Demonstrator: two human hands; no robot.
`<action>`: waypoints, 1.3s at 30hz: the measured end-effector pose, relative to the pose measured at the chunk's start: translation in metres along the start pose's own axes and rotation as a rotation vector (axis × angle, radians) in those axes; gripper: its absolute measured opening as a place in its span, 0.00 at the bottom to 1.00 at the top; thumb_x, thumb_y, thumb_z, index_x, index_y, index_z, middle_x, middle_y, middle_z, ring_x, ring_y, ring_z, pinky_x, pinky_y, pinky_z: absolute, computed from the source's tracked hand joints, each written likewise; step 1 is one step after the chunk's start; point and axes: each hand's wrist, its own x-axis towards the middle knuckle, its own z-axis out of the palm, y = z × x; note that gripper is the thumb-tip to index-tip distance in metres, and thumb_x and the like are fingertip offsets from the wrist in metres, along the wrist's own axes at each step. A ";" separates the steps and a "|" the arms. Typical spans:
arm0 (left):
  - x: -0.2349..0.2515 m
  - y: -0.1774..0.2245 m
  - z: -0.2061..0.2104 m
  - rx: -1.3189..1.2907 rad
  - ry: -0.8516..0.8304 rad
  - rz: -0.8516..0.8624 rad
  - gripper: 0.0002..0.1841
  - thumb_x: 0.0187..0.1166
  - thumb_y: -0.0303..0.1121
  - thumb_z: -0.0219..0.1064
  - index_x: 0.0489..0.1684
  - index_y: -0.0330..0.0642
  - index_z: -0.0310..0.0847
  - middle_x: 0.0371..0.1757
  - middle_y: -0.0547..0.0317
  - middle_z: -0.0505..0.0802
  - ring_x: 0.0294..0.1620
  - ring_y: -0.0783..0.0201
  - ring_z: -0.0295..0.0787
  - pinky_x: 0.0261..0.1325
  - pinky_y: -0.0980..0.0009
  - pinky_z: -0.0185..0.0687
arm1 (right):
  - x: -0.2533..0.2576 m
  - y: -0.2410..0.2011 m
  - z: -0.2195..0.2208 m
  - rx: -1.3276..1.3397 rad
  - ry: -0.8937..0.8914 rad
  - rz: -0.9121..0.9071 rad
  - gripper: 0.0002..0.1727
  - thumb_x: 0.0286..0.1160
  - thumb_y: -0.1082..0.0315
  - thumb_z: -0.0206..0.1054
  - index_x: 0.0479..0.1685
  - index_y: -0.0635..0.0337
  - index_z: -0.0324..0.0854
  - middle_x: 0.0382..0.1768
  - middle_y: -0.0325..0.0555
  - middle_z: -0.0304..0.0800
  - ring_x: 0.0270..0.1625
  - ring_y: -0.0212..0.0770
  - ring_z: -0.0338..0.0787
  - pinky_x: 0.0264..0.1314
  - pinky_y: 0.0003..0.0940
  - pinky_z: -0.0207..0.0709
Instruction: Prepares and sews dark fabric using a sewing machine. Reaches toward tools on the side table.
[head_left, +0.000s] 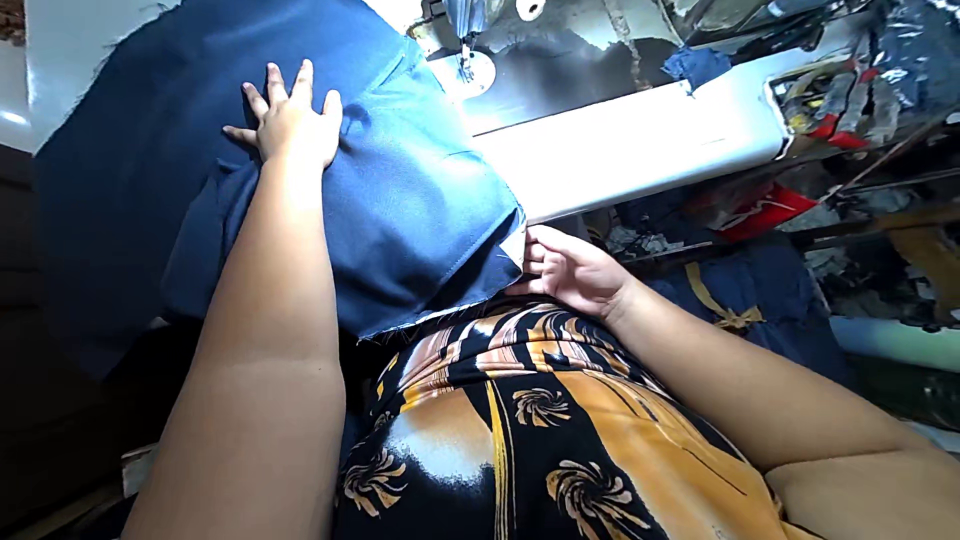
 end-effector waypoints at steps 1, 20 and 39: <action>0.001 0.000 0.000 -0.001 0.004 0.003 0.35 0.85 0.68 0.38 0.96 0.77 0.47 0.99 0.64 0.49 0.98 0.39 0.32 0.75 0.11 0.29 | -0.001 0.000 0.003 -0.148 -0.012 -0.029 0.27 0.75 0.44 0.63 0.70 0.45 0.71 0.54 0.37 0.90 0.56 0.38 0.91 0.57 0.49 0.87; -0.003 0.001 -0.001 0.006 0.022 0.001 0.33 0.88 0.62 0.37 0.96 0.74 0.49 0.98 0.65 0.51 0.98 0.40 0.34 0.77 0.13 0.30 | 0.006 -0.007 0.008 0.225 0.105 -0.129 0.30 0.97 0.53 0.31 0.61 0.61 0.79 0.45 0.54 0.94 0.49 0.48 0.96 0.57 0.49 0.90; -0.044 -0.010 0.001 0.065 -0.078 0.203 0.33 0.90 0.62 0.34 0.97 0.78 0.39 0.99 0.64 0.41 0.97 0.37 0.26 0.78 0.13 0.25 | 0.016 -0.019 -0.051 -1.041 -0.163 0.004 0.16 0.89 0.60 0.58 0.50 0.60 0.89 0.44 0.42 0.93 0.48 0.31 0.89 0.59 0.36 0.81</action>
